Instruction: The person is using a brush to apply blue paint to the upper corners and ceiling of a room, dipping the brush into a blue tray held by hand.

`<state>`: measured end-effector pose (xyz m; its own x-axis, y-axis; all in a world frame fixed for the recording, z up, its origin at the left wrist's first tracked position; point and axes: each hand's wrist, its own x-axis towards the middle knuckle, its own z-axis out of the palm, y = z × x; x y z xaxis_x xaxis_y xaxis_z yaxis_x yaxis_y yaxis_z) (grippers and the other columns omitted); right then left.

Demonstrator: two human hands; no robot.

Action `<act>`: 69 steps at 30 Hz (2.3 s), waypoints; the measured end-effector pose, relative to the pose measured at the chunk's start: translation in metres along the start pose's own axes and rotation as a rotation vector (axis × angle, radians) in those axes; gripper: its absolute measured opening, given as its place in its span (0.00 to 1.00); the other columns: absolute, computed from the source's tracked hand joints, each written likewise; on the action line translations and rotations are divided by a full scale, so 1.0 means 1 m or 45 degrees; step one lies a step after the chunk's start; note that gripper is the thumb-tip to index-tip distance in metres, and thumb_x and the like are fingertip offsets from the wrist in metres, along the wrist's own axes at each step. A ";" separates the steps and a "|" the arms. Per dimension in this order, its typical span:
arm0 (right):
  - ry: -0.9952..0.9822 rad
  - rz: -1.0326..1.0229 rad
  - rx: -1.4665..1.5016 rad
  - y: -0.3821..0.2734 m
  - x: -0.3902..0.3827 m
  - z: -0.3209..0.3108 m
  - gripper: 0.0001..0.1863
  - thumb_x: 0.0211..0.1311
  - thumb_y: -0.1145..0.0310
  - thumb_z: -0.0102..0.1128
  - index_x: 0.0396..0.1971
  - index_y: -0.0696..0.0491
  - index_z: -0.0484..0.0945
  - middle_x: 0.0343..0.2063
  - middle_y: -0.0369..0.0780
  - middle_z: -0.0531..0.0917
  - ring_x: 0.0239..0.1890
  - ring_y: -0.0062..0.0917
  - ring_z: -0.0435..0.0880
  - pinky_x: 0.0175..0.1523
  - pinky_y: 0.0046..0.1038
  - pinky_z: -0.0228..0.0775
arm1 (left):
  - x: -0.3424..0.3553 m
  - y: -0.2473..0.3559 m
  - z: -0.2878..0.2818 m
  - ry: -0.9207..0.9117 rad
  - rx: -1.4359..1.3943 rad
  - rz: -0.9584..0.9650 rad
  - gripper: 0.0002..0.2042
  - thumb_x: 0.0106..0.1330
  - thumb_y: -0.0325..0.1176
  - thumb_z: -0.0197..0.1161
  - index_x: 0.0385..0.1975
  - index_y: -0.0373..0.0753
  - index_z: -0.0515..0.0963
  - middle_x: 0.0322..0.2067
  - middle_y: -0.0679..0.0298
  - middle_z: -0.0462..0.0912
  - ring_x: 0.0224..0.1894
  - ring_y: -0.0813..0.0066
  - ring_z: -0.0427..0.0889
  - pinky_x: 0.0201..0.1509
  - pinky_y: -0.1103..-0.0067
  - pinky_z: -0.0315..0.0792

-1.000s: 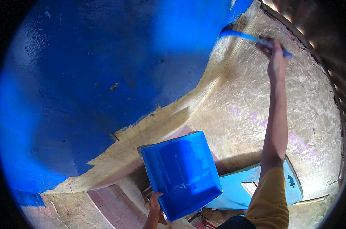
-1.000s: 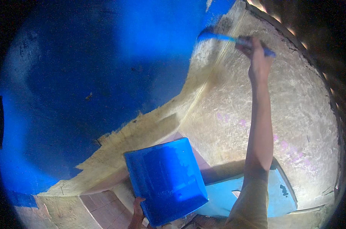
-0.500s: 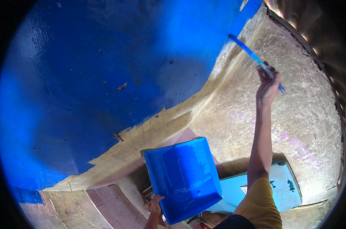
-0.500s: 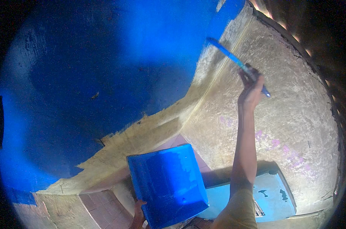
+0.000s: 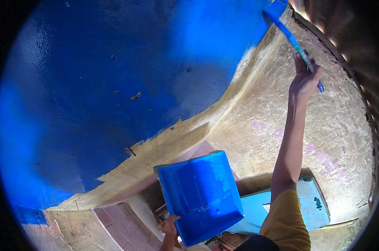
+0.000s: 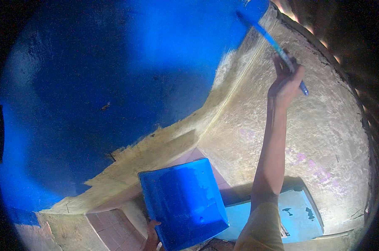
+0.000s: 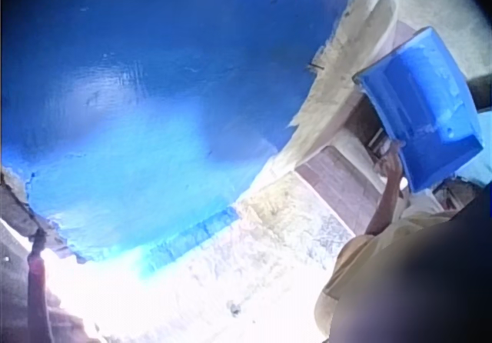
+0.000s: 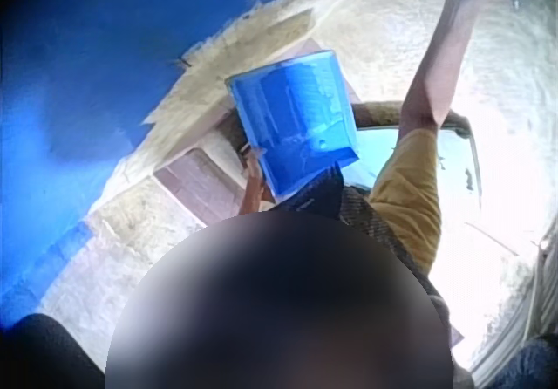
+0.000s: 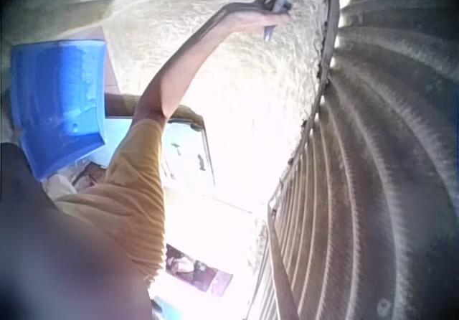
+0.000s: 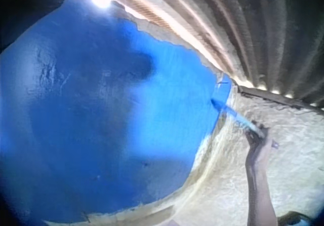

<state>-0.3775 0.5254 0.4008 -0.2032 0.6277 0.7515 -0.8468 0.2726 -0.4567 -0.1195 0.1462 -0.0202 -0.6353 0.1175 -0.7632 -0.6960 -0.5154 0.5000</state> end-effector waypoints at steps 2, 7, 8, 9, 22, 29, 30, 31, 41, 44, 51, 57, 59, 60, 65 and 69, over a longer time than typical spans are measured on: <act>-0.123 -0.070 0.067 -0.001 0.013 0.008 0.20 0.66 0.59 0.39 0.36 0.63 0.70 0.40 0.52 0.77 0.43 0.42 0.78 0.55 0.43 0.70 | 0.000 -0.001 -0.005 -0.048 0.053 0.031 0.08 0.47 0.32 0.61 0.27 0.42 0.73 0.27 0.63 0.73 0.34 0.66 0.73 0.39 0.70 0.68; -0.179 -0.023 -0.078 0.005 0.004 0.011 0.19 0.66 0.60 0.38 0.38 0.64 0.67 0.41 0.54 0.75 0.46 0.43 0.76 0.55 0.44 0.69 | 0.002 -0.011 -0.014 -0.163 0.121 0.193 0.10 0.48 0.34 0.61 0.30 0.42 0.75 0.29 0.62 0.75 0.35 0.66 0.73 0.41 0.71 0.68; -0.130 0.077 -0.112 0.005 -0.003 0.007 0.19 0.66 0.60 0.38 0.38 0.65 0.67 0.41 0.54 0.75 0.46 0.43 0.76 0.55 0.45 0.69 | 0.004 -0.014 -0.015 -0.176 0.120 0.232 0.10 0.48 0.35 0.61 0.31 0.42 0.75 0.30 0.62 0.75 0.35 0.66 0.73 0.42 0.71 0.67; -0.131 0.163 -0.176 0.003 -0.007 0.001 0.20 0.66 0.60 0.39 0.38 0.65 0.68 0.40 0.53 0.76 0.46 0.43 0.76 0.54 0.45 0.69 | 0.007 -0.017 -0.017 -0.185 0.119 0.272 0.10 0.48 0.35 0.61 0.32 0.43 0.75 0.31 0.62 0.75 0.35 0.66 0.73 0.42 0.71 0.67; -0.121 -0.023 -0.043 0.010 0.004 0.012 0.16 0.65 0.61 0.38 0.35 0.61 0.67 0.40 0.51 0.75 0.43 0.41 0.77 0.53 0.43 0.70 | -0.005 0.004 -0.001 -0.156 0.040 0.049 0.06 0.54 0.34 0.57 0.29 0.41 0.73 0.32 0.61 0.73 0.37 0.70 0.72 0.46 0.73 0.67; -0.201 -0.133 0.020 0.006 0.030 0.014 0.19 0.66 0.60 0.36 0.36 0.64 0.67 0.41 0.52 0.76 0.43 0.44 0.78 0.55 0.44 0.70 | 0.026 -0.032 -0.038 -0.336 0.198 0.240 0.06 0.62 0.34 0.51 0.32 0.41 0.74 0.35 0.60 0.72 0.40 0.69 0.71 0.48 0.72 0.65; -0.125 -0.079 -0.009 0.007 0.031 0.014 0.19 0.66 0.60 0.36 0.37 0.64 0.67 0.41 0.52 0.76 0.43 0.44 0.78 0.55 0.43 0.70 | 0.032 -0.039 -0.043 -0.330 0.116 0.176 0.06 0.62 0.33 0.51 0.32 0.41 0.74 0.35 0.60 0.72 0.40 0.68 0.71 0.48 0.72 0.65; -0.138 -0.054 -0.056 0.007 0.029 0.014 0.19 0.66 0.61 0.36 0.38 0.64 0.67 0.41 0.52 0.76 0.42 0.43 0.79 0.55 0.43 0.70 | 0.037 -0.045 -0.048 -0.379 0.025 0.154 0.06 0.63 0.33 0.51 0.33 0.41 0.74 0.36 0.60 0.72 0.41 0.68 0.71 0.49 0.72 0.64; -0.072 -0.125 -0.108 -0.040 0.081 0.015 0.15 0.63 0.65 0.41 0.35 0.65 0.64 0.41 0.55 0.74 0.42 0.48 0.77 0.52 0.46 0.70 | 0.001 -0.008 -0.014 -0.253 0.050 0.090 0.09 0.53 0.37 0.57 0.31 0.41 0.74 0.33 0.62 0.72 0.40 0.70 0.71 0.49 0.74 0.65; -0.139 -0.159 -0.129 -0.045 0.099 0.025 0.14 0.63 0.66 0.40 0.36 0.65 0.61 0.41 0.58 0.72 0.42 0.52 0.76 0.52 0.50 0.70 | -0.008 0.003 -0.004 -0.171 0.025 -0.060 0.09 0.53 0.37 0.57 0.30 0.41 0.74 0.34 0.62 0.72 0.41 0.70 0.71 0.49 0.74 0.65; -0.162 -0.143 -0.248 -0.057 0.128 0.007 0.13 0.63 0.70 0.38 0.37 0.67 0.61 0.40 0.57 0.71 0.41 0.50 0.77 0.48 0.50 0.75 | 0.021 -0.031 -0.033 -0.262 0.112 0.137 0.04 0.58 0.30 0.54 0.28 0.41 0.76 0.36 0.63 0.72 0.42 0.72 0.70 0.51 0.75 0.63; -0.158 -0.123 -0.121 -0.062 0.132 0.022 0.11 0.61 0.69 0.39 0.30 0.64 0.64 0.37 0.57 0.75 0.40 0.51 0.78 0.50 0.49 0.73 | 0.007 -0.017 -0.014 -0.162 0.105 0.110 0.04 0.51 0.32 0.60 0.26 0.43 0.74 0.33 0.65 0.71 0.40 0.72 0.70 0.48 0.74 0.65; -0.262 -0.058 -0.085 -0.055 0.130 0.032 0.11 0.61 0.69 0.40 0.30 0.64 0.65 0.37 0.57 0.75 0.40 0.50 0.78 0.50 0.49 0.73 | -0.006 -0.007 -0.002 -0.141 0.071 0.099 0.06 0.49 0.33 0.61 0.26 0.44 0.73 0.32 0.66 0.71 0.39 0.72 0.70 0.47 0.73 0.65; -0.190 -0.048 -0.089 -0.052 0.128 0.035 0.11 0.61 0.69 0.40 0.30 0.64 0.64 0.37 0.56 0.75 0.39 0.51 0.78 0.50 0.49 0.73 | -0.011 -0.004 0.003 -0.169 0.078 0.181 0.07 0.48 0.33 0.62 0.25 0.44 0.73 0.31 0.67 0.71 0.39 0.72 0.70 0.46 0.73 0.65; -0.051 -0.068 -0.178 -0.032 0.129 0.030 0.10 0.61 0.70 0.42 0.29 0.64 0.64 0.35 0.56 0.76 0.36 0.49 0.80 0.46 0.46 0.76 | -0.013 -0.007 0.002 -0.270 0.178 0.388 0.04 0.51 0.33 0.60 0.26 0.44 0.74 0.32 0.67 0.69 0.39 0.73 0.69 0.48 0.74 0.64; -0.035 -0.305 -0.220 -0.034 0.127 0.030 0.17 0.55 0.72 0.53 0.34 0.74 0.62 0.32 0.53 0.76 0.27 0.41 0.81 0.34 0.39 0.83 | -0.001 -0.018 -0.009 -0.440 0.273 0.718 0.03 0.56 0.33 0.57 0.27 0.43 0.75 0.35 0.67 0.69 0.41 0.73 0.68 0.50 0.75 0.62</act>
<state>-0.3889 0.5739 0.5261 -0.0227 0.5108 0.8594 -0.7767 0.5323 -0.3369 -0.1032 0.1478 -0.0317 -0.9648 0.1626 -0.2067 -0.2561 -0.4023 0.8790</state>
